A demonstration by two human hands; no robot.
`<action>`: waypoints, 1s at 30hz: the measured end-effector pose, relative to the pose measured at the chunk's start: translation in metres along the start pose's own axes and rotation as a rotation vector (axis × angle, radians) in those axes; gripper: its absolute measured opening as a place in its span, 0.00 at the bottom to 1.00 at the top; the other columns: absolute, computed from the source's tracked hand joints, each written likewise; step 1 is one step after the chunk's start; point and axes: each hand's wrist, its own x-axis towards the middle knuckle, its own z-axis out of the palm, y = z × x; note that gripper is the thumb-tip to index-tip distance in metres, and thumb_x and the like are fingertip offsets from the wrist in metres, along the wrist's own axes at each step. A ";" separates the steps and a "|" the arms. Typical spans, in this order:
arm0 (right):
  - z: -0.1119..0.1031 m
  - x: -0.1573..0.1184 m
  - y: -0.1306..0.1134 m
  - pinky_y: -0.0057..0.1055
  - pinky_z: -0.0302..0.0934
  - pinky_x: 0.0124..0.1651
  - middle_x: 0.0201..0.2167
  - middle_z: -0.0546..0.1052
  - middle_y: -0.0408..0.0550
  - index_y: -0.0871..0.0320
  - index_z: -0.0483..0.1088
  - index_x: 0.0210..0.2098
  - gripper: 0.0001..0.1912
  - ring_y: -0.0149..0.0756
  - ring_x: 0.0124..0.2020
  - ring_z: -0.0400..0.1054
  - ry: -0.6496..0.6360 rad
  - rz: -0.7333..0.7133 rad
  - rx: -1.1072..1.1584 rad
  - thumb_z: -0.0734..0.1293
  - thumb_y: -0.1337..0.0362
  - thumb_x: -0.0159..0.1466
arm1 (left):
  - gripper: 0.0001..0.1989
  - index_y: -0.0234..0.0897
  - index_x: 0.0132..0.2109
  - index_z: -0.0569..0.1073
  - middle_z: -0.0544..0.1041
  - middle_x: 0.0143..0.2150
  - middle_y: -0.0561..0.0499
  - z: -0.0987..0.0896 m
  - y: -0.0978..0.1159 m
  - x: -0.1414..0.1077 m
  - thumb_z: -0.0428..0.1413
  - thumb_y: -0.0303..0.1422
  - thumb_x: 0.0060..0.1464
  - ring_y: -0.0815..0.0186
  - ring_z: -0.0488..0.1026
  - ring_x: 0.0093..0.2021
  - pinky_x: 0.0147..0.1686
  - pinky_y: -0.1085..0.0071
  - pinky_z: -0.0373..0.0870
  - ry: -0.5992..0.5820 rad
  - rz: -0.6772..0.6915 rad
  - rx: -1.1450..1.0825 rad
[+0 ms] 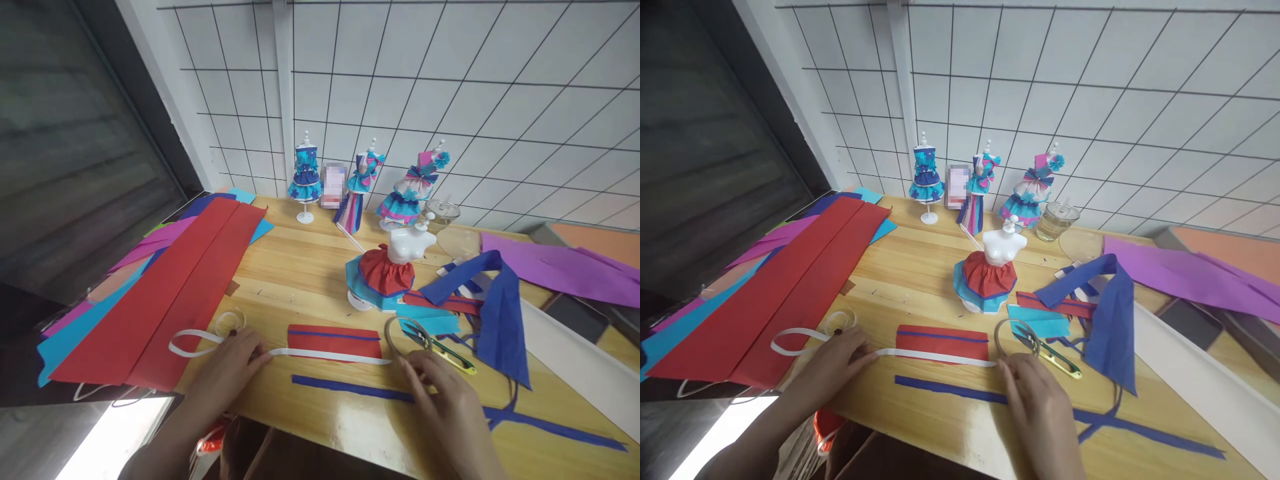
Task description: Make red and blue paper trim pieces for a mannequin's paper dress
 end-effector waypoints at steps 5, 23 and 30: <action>0.025 -0.002 -0.035 0.39 0.65 0.47 0.40 0.76 0.53 0.59 0.70 0.44 0.11 0.40 0.43 0.69 -0.058 -0.348 -0.012 0.60 0.67 0.64 | 0.12 0.39 0.32 0.68 0.72 0.32 0.53 -0.007 -0.004 0.000 0.47 0.39 0.57 0.63 0.67 0.36 0.34 0.68 0.58 -0.050 -0.005 0.020; 0.057 -0.007 -0.053 0.39 0.70 0.46 0.44 0.77 0.54 0.62 0.70 0.47 0.14 0.42 0.46 0.71 -0.063 -0.502 -0.175 0.58 0.67 0.65 | 0.12 0.43 0.42 0.73 0.74 0.38 0.51 -0.028 0.030 -0.021 0.49 0.40 0.54 0.61 0.69 0.41 0.41 0.66 0.65 0.032 0.023 -0.154; 0.057 0.001 -0.081 0.40 0.67 0.43 0.38 0.77 0.52 0.59 0.69 0.47 0.13 0.41 0.40 0.69 -0.111 -0.350 0.070 0.61 0.65 0.64 | 0.08 0.42 0.35 0.70 0.74 0.31 0.53 -0.015 0.055 -0.036 0.48 0.37 0.55 0.63 0.70 0.35 0.33 0.71 0.61 -0.085 0.119 -0.060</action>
